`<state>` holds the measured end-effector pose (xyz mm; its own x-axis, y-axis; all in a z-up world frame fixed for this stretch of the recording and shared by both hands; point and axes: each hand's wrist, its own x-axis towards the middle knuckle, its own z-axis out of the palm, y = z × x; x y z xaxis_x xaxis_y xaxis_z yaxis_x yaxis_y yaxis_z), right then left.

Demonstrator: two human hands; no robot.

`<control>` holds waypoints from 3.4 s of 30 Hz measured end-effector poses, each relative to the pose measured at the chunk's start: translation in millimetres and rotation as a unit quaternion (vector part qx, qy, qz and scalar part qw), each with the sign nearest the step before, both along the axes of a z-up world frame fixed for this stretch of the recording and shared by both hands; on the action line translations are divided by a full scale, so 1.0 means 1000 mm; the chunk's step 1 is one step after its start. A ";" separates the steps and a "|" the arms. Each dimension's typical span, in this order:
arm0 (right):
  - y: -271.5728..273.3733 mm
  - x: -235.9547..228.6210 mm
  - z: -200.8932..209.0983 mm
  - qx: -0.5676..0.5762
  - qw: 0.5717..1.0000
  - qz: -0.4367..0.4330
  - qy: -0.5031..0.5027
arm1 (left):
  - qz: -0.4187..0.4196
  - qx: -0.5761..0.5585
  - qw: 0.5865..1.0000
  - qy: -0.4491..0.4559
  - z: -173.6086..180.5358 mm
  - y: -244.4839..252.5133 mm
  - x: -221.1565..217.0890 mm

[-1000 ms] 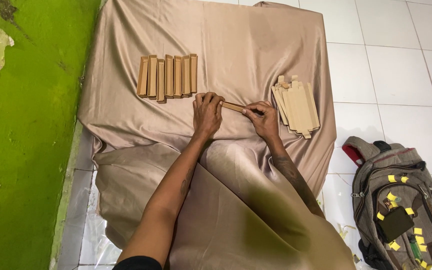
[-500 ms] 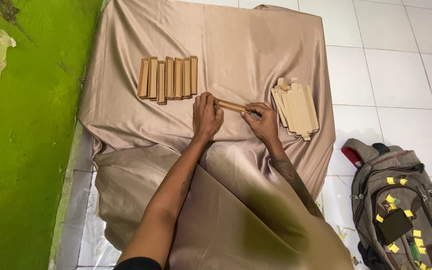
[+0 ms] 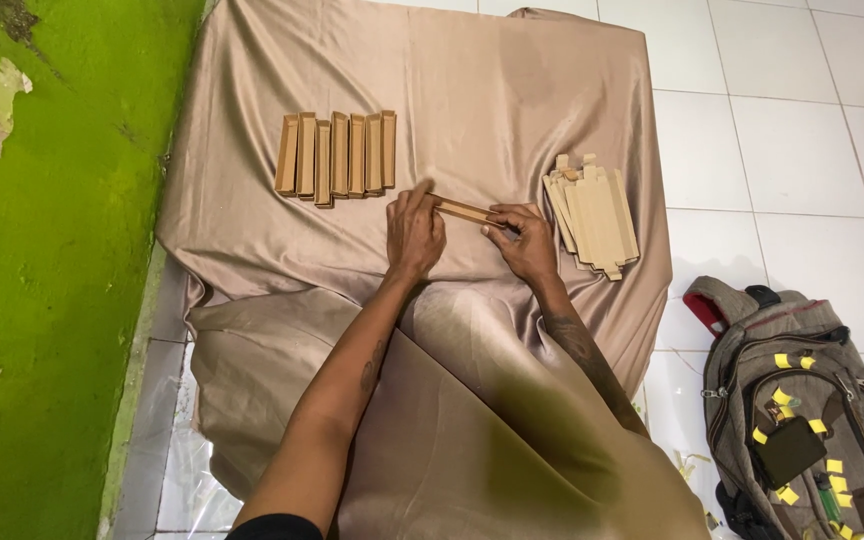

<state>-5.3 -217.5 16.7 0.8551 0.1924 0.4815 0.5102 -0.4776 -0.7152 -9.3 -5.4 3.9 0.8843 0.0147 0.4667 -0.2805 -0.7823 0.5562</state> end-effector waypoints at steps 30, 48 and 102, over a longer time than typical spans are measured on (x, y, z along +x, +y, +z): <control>-0.013 0.000 -0.009 -0.018 0.999 -0.025 0.017 | -0.037 -0.088 0.995 0.017 -0.021 0.011 0.010; -0.019 -0.007 -0.006 0.151 0.974 -0.031 0.166 | -0.019 -0.020 0.998 0.057 -0.026 0.009 0.015; 0.167 0.059 0.031 -0.285 0.956 0.028 0.062 | -0.042 0.110 0.985 0.127 -0.012 0.004 0.017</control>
<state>53.3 -50.7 47.9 0.8794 0.4407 0.1801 0.4746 -0.7821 -0.4039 7.3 -1.2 -7.8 0.9665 -0.1412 0.2141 -0.2240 -0.8717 0.4359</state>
